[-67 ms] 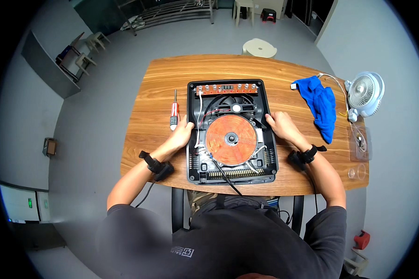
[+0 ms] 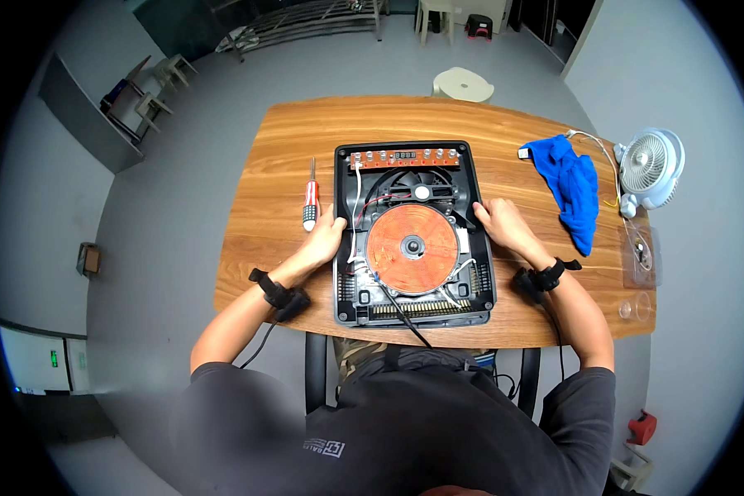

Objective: The person uses a screwdriver to remove screws from the bottom of a black electronic device, flips it over to reveal the internal components, and continues to unscrew parts from the interior.

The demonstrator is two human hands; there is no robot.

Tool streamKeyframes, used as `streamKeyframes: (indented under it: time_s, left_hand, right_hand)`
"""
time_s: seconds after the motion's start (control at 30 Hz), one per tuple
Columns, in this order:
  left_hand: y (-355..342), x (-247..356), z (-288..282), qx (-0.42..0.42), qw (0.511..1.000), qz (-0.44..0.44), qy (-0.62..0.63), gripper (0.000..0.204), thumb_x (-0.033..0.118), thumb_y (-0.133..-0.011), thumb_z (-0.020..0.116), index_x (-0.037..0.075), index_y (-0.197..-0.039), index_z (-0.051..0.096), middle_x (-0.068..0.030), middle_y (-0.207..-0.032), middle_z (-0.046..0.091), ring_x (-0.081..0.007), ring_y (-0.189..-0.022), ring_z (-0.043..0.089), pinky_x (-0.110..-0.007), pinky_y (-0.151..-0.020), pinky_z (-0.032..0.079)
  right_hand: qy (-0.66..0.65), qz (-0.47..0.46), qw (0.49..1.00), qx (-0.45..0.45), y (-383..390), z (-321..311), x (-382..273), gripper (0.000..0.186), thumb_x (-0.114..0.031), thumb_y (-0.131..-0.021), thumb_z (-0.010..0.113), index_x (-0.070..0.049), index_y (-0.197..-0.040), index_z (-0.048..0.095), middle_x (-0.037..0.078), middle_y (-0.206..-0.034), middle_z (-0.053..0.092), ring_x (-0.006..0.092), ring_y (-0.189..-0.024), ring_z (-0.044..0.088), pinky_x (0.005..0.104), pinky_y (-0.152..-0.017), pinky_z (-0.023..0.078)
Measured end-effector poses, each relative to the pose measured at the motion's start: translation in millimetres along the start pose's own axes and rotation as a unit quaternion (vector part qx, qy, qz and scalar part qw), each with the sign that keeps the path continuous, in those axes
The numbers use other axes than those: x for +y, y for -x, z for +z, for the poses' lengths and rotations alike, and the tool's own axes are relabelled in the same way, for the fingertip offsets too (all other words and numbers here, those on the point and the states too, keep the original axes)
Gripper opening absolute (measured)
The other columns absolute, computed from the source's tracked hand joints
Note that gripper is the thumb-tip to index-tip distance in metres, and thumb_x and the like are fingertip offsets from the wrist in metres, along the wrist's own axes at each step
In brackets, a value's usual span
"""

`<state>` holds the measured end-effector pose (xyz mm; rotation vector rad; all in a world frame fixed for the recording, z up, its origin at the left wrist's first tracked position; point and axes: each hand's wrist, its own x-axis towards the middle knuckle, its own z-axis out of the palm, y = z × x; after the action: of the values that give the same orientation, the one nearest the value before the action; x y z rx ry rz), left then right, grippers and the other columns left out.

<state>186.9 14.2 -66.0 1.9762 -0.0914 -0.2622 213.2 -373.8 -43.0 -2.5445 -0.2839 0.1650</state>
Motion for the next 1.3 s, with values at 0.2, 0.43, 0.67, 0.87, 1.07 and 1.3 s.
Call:
streamKeyframes:
  time_s: [0.2, 0.43, 0.67, 0.87, 1.07, 1.3]
  left_hand:
    - [8.1, 11.1, 3.0, 0.009, 0.988, -0.058, -0.142, 0.042, 0.014, -0.098, 0.043, -0.006, -0.134, 0.053, -0.0337, -0.122, 0.065, -0.0464, -0.121, 0.062, -0.047, -0.105, 0.047]
    - [15.0, 8.4, 11.7, 0.060, 0.987, -0.031, -0.148, 0.039, 0.015, -0.099, 0.047, -0.007, -0.131, 0.053, -0.0353, -0.114, 0.067, -0.0491, -0.116, 0.063, -0.049, -0.102, 0.049]
    - [12.4, 17.2, 12.3, 0.064, 0.983, -0.022, -0.168, 0.039, 0.015, -0.099, 0.045, -0.008, -0.129, 0.053, -0.0356, -0.110, 0.067, -0.0500, -0.110, 0.065, -0.050, -0.099, 0.050]
    - [9.5, -2.0, 9.1, 0.060, 0.984, 0.033, -0.166, 0.038, 0.013, -0.098, 0.046, -0.005, -0.131, 0.053, -0.0285, -0.113, 0.068, -0.0408, -0.113, 0.067, -0.045, -0.098, 0.050]
    - [13.0, 3.1, 11.1, 0.064, 0.979, 0.008, -0.196, 0.041, 0.013, -0.097, 0.047, -0.004, -0.133, 0.053, -0.0298, -0.112, 0.068, -0.0432, -0.109, 0.068, -0.047, -0.097, 0.050]
    - [12.9, 11.3, -2.2, 0.030, 0.980, -0.037, -0.194, 0.032, 0.022, -0.098, 0.061, -0.005, -0.114, 0.059, -0.0222, -0.090, 0.067, -0.0314, -0.085, 0.066, -0.044, -0.080, 0.052]
  right_hand:
    - [-0.010, 0.011, 1.000, -0.010, 2.6, 0.7, 1.3, 0.046, -0.034, -0.105, 0.054, 0.006, -0.086, 0.068, 0.034, -0.078, 0.062, 0.0529, -0.082, 0.064, 0.0564, -0.073, 0.049]
    - [-0.064, 0.019, 0.998, -0.002, 6.2, 7.3, 3.8, 0.047, -0.034, -0.105, 0.053, 0.006, -0.088, 0.068, 0.033, -0.077, 0.063, 0.0494, -0.078, 0.067, 0.0546, -0.071, 0.049]
    - [-0.039, 0.028, 0.999, 0.017, 9.3, 6.8, 4.4, 0.046, -0.035, -0.105, 0.053, 0.005, -0.090, 0.070, 0.032, -0.077, 0.065, 0.0487, -0.080, 0.069, 0.0531, -0.073, 0.051]
    - [-0.031, 0.040, 0.999, 0.002, 10.7, 2.1, -2.3, 0.044, -0.036, -0.102, 0.054, 0.003, -0.090, 0.072, 0.032, -0.087, 0.068, 0.0501, -0.087, 0.068, 0.0562, -0.079, 0.053]
    - [-0.051, 0.030, 0.998, 0.000, 11.9, 5.1, 4.9, 0.044, -0.036, -0.102, 0.054, 0.003, -0.088, 0.071, 0.030, -0.079, 0.068, 0.0469, -0.080, 0.070, 0.0539, -0.076, 0.054]
    - [-0.144, 0.013, 0.986, -0.080, 14.9, 11.2, 20.7, 0.066, -0.042, -0.113, 0.037, 0.008, -0.076, 0.061, 0.014, -0.057, 0.062, 0.0252, -0.049, 0.065, 0.0424, -0.049, 0.053]
